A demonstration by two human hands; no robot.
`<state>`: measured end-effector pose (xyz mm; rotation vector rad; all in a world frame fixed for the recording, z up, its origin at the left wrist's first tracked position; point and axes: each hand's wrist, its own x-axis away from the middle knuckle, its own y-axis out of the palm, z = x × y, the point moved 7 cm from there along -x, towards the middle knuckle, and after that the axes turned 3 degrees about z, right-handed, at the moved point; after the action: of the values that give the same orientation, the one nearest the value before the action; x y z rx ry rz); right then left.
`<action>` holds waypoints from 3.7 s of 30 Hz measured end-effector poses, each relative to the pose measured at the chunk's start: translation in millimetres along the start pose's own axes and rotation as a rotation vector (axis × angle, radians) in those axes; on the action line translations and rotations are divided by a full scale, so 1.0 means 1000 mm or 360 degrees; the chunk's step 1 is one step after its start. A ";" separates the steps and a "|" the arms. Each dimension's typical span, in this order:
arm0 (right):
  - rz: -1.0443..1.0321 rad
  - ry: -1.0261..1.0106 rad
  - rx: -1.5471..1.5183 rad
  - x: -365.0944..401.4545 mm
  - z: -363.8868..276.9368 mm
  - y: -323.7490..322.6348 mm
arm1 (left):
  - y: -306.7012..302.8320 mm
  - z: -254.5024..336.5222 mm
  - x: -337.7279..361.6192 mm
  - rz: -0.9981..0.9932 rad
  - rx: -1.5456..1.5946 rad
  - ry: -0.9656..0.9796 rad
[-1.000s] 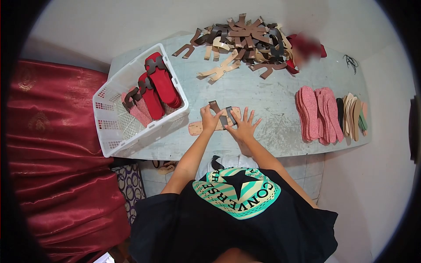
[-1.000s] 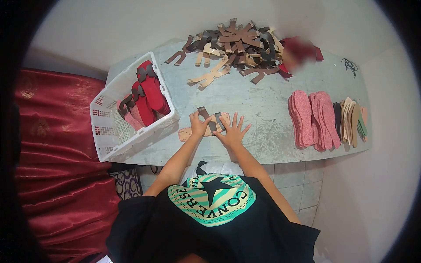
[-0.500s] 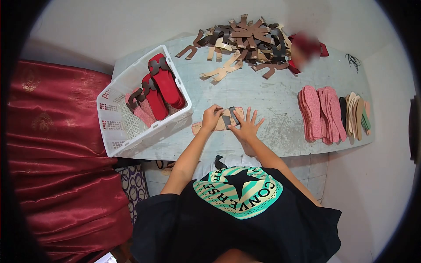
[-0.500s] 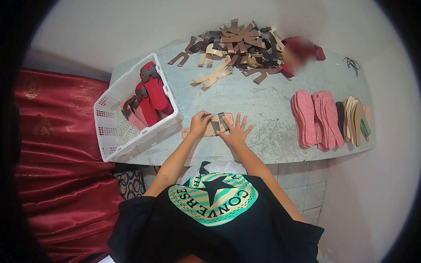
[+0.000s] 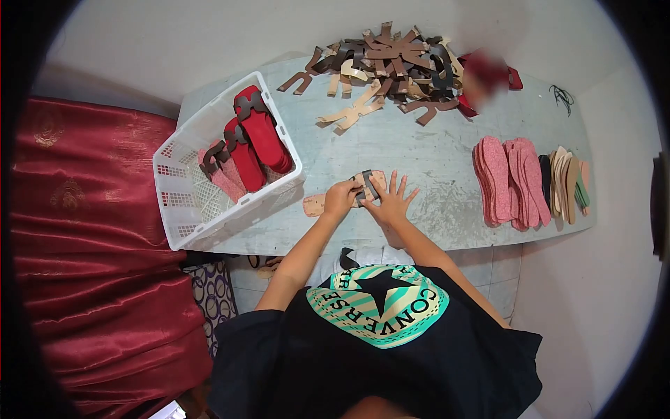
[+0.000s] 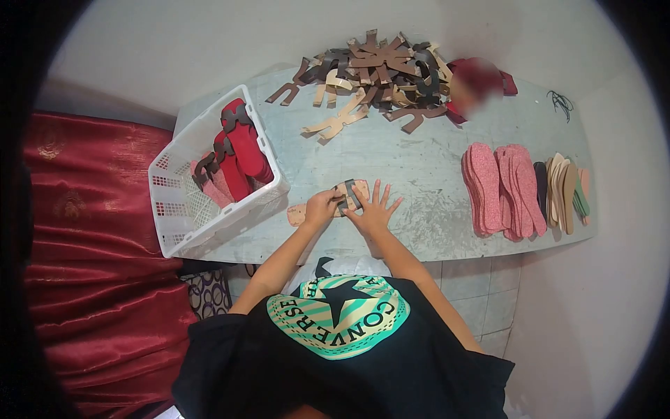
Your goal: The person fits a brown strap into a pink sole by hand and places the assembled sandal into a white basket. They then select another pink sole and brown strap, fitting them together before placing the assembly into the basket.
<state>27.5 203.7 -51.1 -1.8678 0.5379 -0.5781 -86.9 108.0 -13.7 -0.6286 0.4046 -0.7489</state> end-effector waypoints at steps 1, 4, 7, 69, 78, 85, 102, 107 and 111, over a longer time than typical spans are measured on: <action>-0.0007 -0.0003 0.0007 0.000 0.000 0.000 | 0.000 0.000 0.001 0.0003 0.0001 0.0002; -0.0044 -0.0006 -0.0052 0.000 -0.001 -0.002 | 0.001 0.006 0.003 -0.0002 -0.0112 0.0143; -0.0071 0.0014 -0.0045 0.000 -0.001 -0.003 | 0.003 0.006 0.005 -0.0020 -0.0133 0.0184; 0.0426 -0.0778 0.0040 -0.029 -0.011 -0.013 | 0.005 0.011 0.014 -0.0209 -0.0511 0.0653; 0.0406 -0.0865 -0.0146 -0.012 -0.043 -0.045 | -0.043 0.041 0.026 -0.0066 -0.0210 0.0476; 0.0518 -0.1158 -0.0236 0.007 -0.062 -0.076 | -0.065 0.049 0.033 0.0120 -0.0389 0.0572; 0.0731 -0.1680 -0.1376 0.086 -0.097 -0.240 | -0.169 0.179 0.056 0.0279 0.0078 0.1224; 0.0953 -0.1820 -0.1191 0.102 -0.100 -0.255 | -0.172 0.192 0.063 0.0186 0.0243 0.1106; 0.0954 -0.1813 -0.1190 0.103 -0.098 -0.252 | -0.171 0.194 0.067 0.0131 0.0278 0.1133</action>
<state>72.1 156.2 230.7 -2.1681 0.4963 1.1863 -20.9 35.9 235.2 -0.1597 0.9990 -0.9067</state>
